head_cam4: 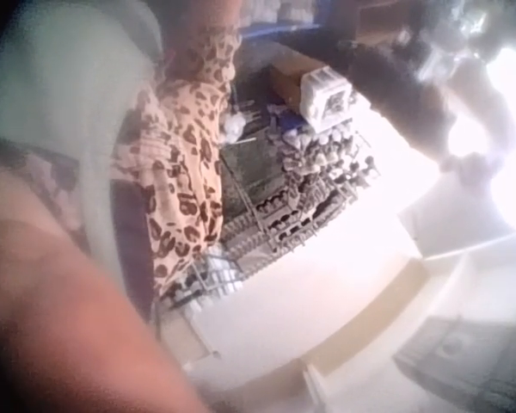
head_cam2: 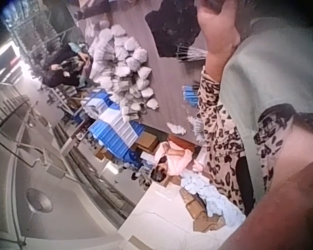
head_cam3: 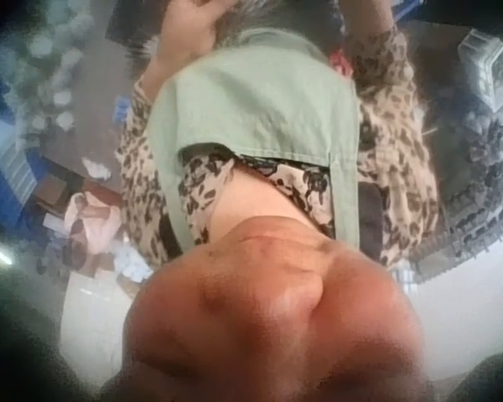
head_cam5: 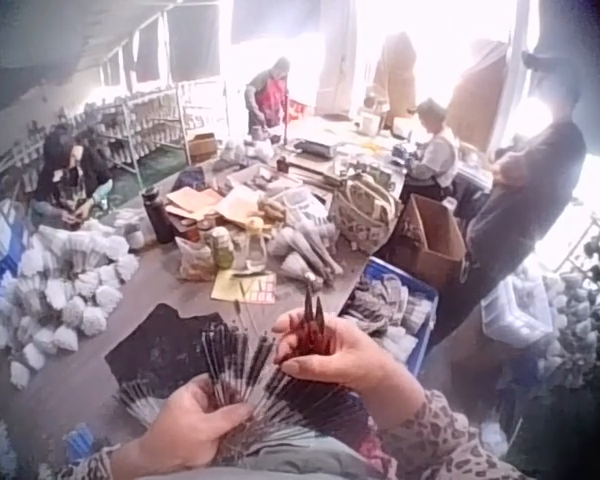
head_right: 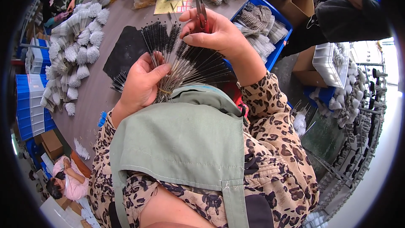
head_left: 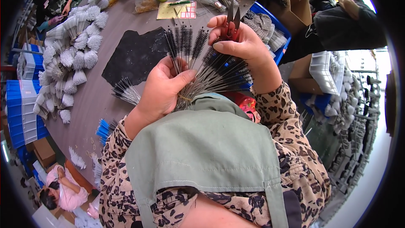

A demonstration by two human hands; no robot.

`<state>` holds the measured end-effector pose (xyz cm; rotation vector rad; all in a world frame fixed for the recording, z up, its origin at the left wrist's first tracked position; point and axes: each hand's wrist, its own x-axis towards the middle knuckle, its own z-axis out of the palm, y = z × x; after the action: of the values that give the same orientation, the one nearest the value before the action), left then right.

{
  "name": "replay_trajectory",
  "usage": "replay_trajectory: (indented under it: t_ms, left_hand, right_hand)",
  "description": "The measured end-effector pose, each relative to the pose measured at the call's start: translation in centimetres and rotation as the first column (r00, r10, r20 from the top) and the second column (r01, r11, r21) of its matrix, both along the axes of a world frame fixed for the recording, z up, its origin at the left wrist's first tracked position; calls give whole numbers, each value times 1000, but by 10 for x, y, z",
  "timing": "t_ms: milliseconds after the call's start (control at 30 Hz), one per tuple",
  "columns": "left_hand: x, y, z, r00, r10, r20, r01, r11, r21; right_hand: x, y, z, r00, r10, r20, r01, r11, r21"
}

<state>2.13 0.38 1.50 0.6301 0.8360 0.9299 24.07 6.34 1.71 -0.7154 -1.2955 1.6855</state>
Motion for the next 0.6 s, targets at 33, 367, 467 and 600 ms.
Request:
replay_trajectory:
  t_ms: [33,367,467,600]
  left_hand:
    - [0,0,0,1000,4,0,-4,1000,0]
    - [-11,2,-5,999,-16,-38,18,999,41]
    - [-16,3,-6,998,-21,-51,24,998,59]
    - [-16,5,-1,998,-62,-27,64,995,82]
  right_hand:
    - [0,-1,4,999,17,43,-17,1000,-15]
    - [-8,-1,-6,998,13,56,-17,998,62]
    - [-12,-3,2,992,56,115,-57,998,2]
    - [-12,-4,6,995,63,78,-61,998,-25]
